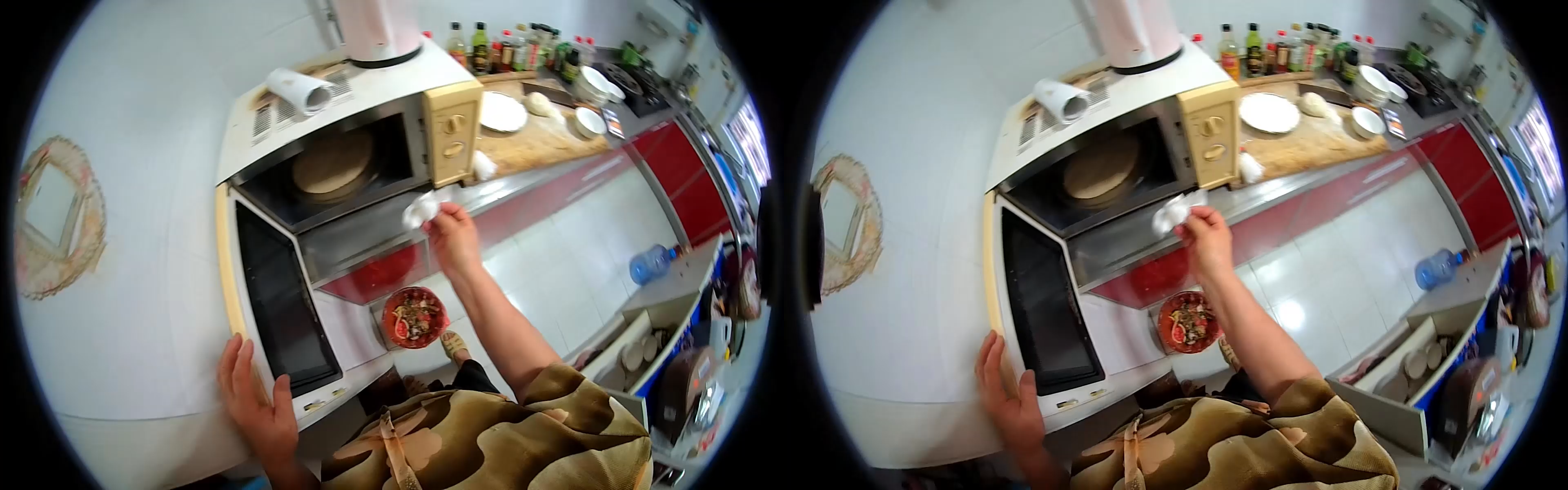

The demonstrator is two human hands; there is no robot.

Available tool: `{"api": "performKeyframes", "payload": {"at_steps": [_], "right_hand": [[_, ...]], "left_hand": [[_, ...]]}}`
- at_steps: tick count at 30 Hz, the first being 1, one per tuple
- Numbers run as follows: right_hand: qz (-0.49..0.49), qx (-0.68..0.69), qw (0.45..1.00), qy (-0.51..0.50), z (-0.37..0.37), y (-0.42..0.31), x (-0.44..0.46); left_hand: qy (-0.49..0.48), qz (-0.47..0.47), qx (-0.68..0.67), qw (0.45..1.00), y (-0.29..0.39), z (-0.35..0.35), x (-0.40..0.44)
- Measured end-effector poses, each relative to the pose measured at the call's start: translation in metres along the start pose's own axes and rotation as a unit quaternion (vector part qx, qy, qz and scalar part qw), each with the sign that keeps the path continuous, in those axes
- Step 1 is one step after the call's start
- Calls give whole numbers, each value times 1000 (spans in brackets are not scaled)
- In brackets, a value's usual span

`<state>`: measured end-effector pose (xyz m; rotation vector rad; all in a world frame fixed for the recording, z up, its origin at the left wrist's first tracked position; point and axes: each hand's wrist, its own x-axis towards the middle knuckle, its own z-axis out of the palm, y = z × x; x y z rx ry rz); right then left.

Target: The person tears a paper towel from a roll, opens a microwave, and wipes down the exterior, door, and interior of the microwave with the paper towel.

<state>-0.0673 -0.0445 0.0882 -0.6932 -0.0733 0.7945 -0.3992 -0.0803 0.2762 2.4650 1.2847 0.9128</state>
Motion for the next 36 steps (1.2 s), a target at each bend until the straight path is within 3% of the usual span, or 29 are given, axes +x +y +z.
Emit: {"api": "performKeyframes", "payload": {"at_steps": [3, 5, 7, 8, 10, 11, 13, 14, 15, 19, 27, 29, 34, 36], "right_hand": [[-79, -45, 996, 22, 24, -10, 28], [-188, -198, 962, 16, 38, -20, 43], [-393, -344, 852, -27, 59, -30, 57], [-431, -349, 831, -42, 74, -35, 64], [-529, -485, 693, -72, 98, -50, 76], [-514, -489, 699, -87, 109, -52, 79], [-501, -517, 691, -64, 113, -46, 91], [-515, -539, 664, -61, 110, -43, 95], [-526, -559, 638, -58, 108, -40, 96], [-536, -571, 619, -57, 99, -32, 104], [-451, -592, 668, -11, 58, 12, 107], [-483, -610, 628, 14, 45, 24, 115], [-398, -612, 683, 25, 10, 57, 109], [-344, -577, 740, 34, -1, 67, 108]], "left_hand": [[22, -20, 15, 999, -5, 5, 0], [32, -31, 23, 999, -5, 8, 0], [49, -49, 34, 997, -8, 5, -4], [37, -45, 58, 997, -11, 4, -4], [28, -58, 24, 998, -3, 10, 0], [19, -50, 12, 998, 2, 11, 5], [66, 49, 92, 992, 8, 9, 13], [33, -7, 85, 996, 4, 5, 7], [31, -6, 84, 996, 5, 6, 7], [22, -19, 81, 996, 5, 11, 9], [48, -61, 29, 997, 5, 15, 10], [45, -55, 49, 996, 6, 15, 12], [40, -71, 59, 995, 3, 12, 10], [42, -72, 45, 995, 1, 13, 10]]}}
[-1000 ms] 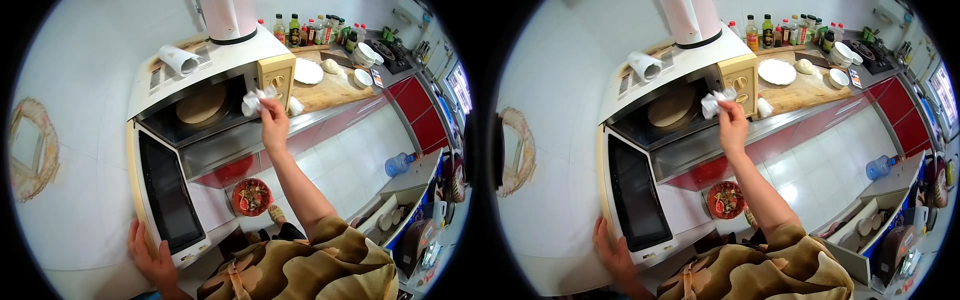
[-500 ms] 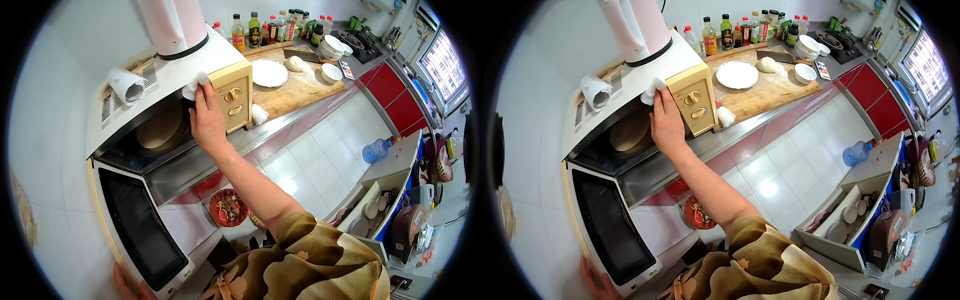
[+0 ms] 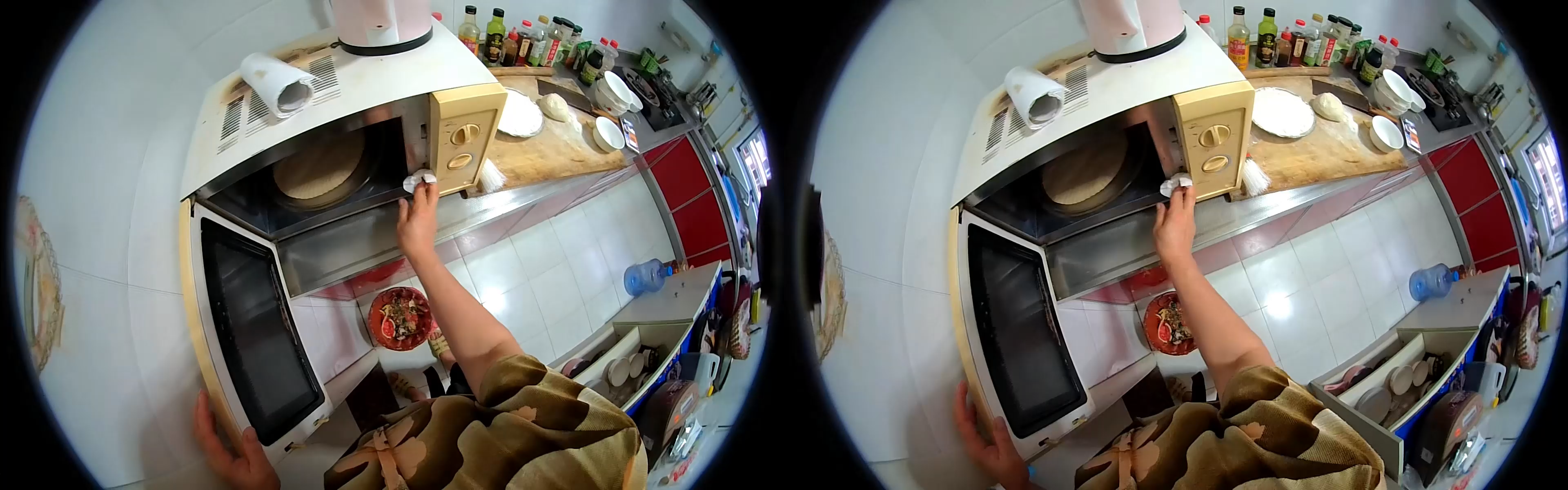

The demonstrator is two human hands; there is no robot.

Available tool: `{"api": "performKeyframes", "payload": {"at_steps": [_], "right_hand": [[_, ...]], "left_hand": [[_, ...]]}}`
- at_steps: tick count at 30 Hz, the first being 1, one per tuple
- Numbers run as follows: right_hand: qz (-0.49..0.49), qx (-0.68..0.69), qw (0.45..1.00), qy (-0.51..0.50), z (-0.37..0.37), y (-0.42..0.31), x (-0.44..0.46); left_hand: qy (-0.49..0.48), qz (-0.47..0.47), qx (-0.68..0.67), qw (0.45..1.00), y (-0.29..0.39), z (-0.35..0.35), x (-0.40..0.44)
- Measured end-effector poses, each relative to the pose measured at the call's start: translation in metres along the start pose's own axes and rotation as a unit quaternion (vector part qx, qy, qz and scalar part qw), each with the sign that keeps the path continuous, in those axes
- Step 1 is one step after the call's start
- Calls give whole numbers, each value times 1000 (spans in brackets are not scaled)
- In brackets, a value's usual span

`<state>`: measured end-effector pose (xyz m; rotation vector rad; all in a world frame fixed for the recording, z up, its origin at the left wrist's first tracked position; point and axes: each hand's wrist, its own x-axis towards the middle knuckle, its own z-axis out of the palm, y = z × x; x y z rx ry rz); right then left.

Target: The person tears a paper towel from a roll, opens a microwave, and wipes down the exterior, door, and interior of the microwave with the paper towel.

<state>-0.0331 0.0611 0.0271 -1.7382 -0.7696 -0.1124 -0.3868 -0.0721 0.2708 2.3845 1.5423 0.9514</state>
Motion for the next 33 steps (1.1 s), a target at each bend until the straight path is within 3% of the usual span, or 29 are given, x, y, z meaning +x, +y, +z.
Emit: {"api": "performKeyframes", "payload": {"at_steps": [4, 7, 8, 10, 11, 15, 17, 19, 26, 31, 33], "right_hand": [[51, 72, 995, 55, 10, -1, 6], [237, 212, 948, 33, 13, -30, 41], [233, 214, 948, 29, 9, -48, 48], [53, 239, 963, 112, -15, -91, 69], [91, 251, 960, 86, -33, -121, 77], [-54, 138, 986, 74, -39, -126, 85], [-38, 131, 988, 68, -42, -119, 80], [-101, 80, 989, 76, -38, -103, 74], [89, 15, 996, 14, 30, 41, -9], [121, 8, 991, 50, 44, 48, 4], [287, 106, 952, -17, 34, 24, 28]], "left_hand": [[-8, -26, -31, 999, -4, 0, -7], [-2, -47, -43, 998, -6, 3, -9], [-3, -43, -37, 998, -6, 0, -11], [2, -35, -41, 999, -6, -1, -10], [0, -29, -41, 999, -5, -1, -10], [2, -12, -22, 1000, -18, -5, -12], [1, -6, -45, 999, -16, -1, -12], [-11, -7, -50, 999, -13, 0, -10], [-40, -26, -26, 999, -13, 0, -9], [-19, -46, -32, 998, -12, 4, -10], [-10, -52, -33, 998, -13, -1, -10]]}}
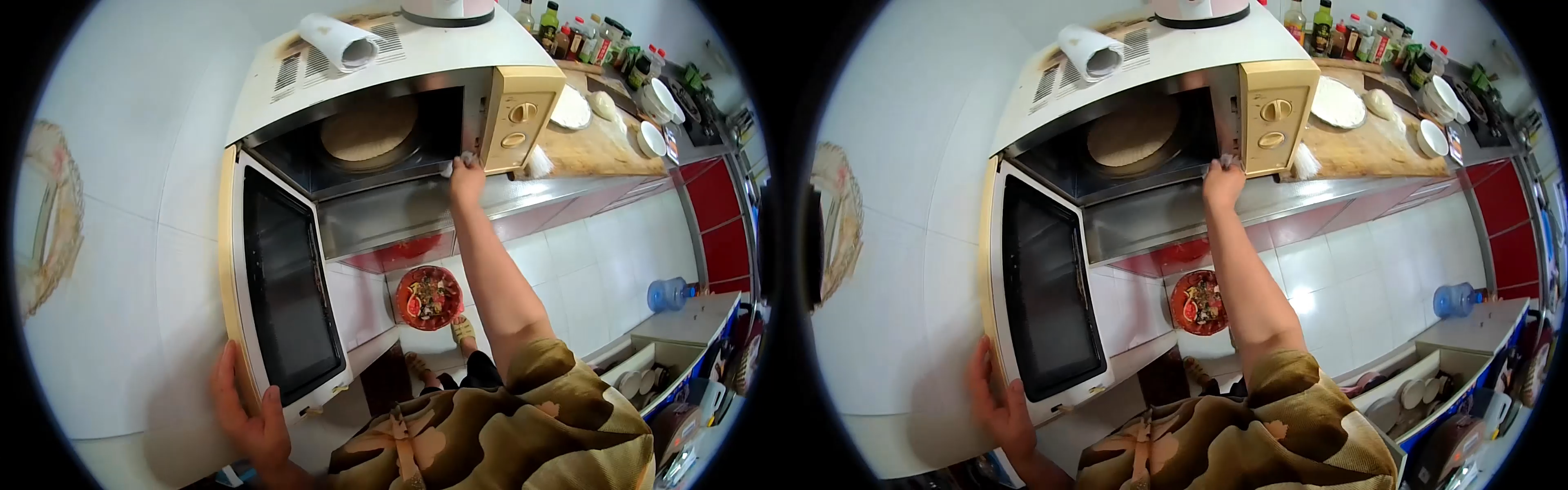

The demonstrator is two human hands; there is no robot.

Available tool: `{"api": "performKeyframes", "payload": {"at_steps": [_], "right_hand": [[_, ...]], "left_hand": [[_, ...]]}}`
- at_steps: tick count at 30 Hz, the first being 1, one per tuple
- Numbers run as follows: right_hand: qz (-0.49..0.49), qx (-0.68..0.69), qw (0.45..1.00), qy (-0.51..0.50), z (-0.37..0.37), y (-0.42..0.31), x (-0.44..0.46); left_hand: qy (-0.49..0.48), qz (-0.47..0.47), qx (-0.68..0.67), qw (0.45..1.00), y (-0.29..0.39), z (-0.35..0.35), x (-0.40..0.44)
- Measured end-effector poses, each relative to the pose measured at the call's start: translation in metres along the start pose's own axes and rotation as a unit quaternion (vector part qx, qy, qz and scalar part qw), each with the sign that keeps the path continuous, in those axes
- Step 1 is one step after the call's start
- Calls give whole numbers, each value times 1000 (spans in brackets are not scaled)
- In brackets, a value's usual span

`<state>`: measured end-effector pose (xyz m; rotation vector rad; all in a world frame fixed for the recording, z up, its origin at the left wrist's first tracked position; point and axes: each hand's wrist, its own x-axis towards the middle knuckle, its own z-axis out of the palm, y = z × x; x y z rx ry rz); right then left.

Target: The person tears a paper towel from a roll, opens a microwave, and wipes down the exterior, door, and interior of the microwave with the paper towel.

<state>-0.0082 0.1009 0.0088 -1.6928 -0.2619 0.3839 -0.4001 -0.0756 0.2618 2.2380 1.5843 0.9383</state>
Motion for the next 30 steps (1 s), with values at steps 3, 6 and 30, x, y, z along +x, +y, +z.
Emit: {"api": "performKeyframes", "payload": {"at_steps": [3, 6, 30], "right_hand": [[-70, 89, 993, 16, -15, -55, -15], [-125, 34, 991, 14, -30, -111, -24], [-189, 4, 982, 7, -27, -76, -32]], "left_hand": [[-13, 19, -5, 1000, 0, 2, 1], [-2, 43, 16, 999, 1, -2, 3], [-3, 42, 25, 999, 3, -2, 3]]}}
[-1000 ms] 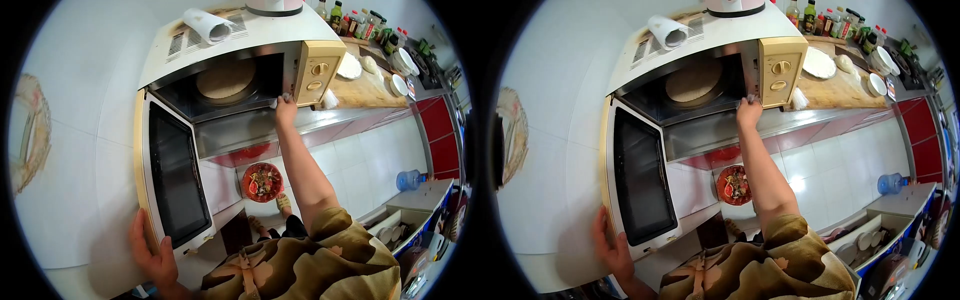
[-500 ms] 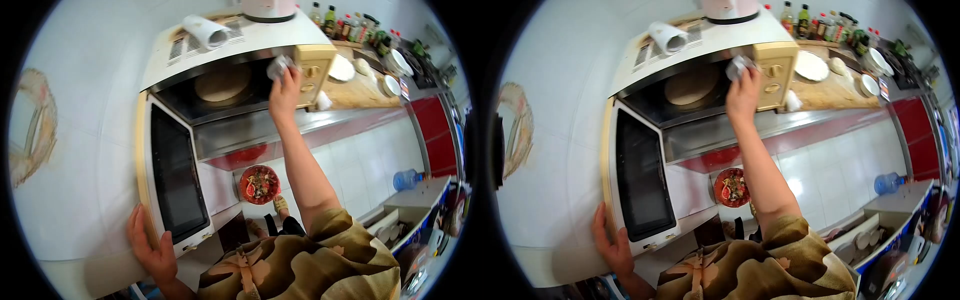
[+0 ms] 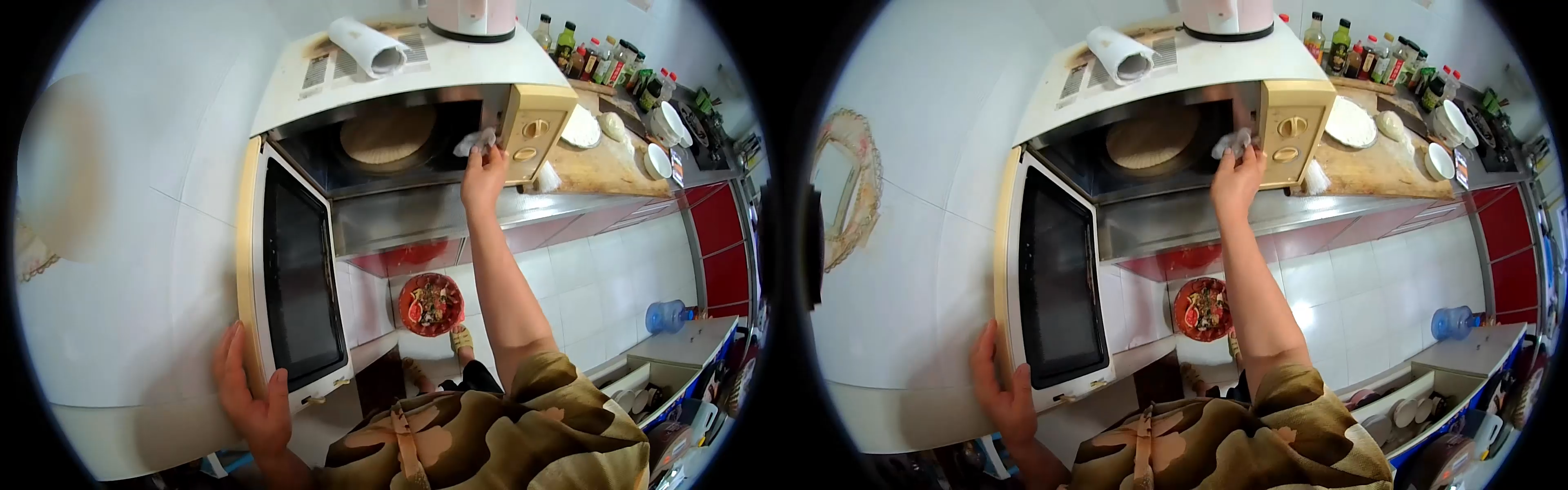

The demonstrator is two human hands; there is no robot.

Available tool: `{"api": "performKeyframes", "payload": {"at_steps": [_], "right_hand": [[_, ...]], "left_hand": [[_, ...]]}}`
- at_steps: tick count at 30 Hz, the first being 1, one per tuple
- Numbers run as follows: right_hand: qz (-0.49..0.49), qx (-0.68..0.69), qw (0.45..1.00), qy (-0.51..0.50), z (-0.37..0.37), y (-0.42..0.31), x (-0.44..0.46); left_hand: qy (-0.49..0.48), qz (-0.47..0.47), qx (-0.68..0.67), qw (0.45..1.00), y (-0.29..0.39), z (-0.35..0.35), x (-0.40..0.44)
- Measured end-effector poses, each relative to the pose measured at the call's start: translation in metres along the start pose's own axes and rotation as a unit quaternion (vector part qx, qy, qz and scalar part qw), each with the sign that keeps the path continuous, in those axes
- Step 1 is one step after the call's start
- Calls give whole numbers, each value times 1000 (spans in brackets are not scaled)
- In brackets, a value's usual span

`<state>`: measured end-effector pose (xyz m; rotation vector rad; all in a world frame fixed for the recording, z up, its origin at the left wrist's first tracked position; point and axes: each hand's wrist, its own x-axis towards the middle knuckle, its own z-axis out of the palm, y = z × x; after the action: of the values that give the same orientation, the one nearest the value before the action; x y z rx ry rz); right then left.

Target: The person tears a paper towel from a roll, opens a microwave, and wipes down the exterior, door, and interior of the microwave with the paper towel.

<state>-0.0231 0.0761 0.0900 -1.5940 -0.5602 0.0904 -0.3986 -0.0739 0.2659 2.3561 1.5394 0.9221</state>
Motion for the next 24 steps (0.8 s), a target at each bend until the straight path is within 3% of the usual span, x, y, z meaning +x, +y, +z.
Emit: {"api": "performKeyframes", "payload": {"at_steps": [1, 5, 9, 12, 17, 18, 20, 22, 24], "right_hand": [[-70, -1, 997, 14, -1, -14, 5], [-188, -25, 980, 66, -4, -55, 14], [-203, -16, 978, 54, -8, -43, 10], [-207, -87, 973, 47, 4, 0, -7], [-79, -133, 988, 24, 20, 103, -40], [-33, -153, 988, 4, 21, 106, -40], [-34, -156, 987, 0, 22, 114, -40], [61, -111, 991, 30, 30, 108, -28], [65, -121, 991, 4, 31, 95, -5]], "left_hand": [[1, 4, -9, 1000, 0, 0, 0], [-2, 6, -14, 1000, 2, -1, 1], [-9, 14, 0, 1000, 1, 2, 1], [-11, -9, -3, 1000, 0, 1, 0], [-17, -9, 3, 1000, -1, 3, 1], [-14, -11, 7, 1000, -1, 3, 2], [-14, -17, 6, 1000, 0, 3, 2], [-16, -16, -7, 1000, -1, 4, 2], [1, -19, -13, 1000, -2, 2, 3]]}}
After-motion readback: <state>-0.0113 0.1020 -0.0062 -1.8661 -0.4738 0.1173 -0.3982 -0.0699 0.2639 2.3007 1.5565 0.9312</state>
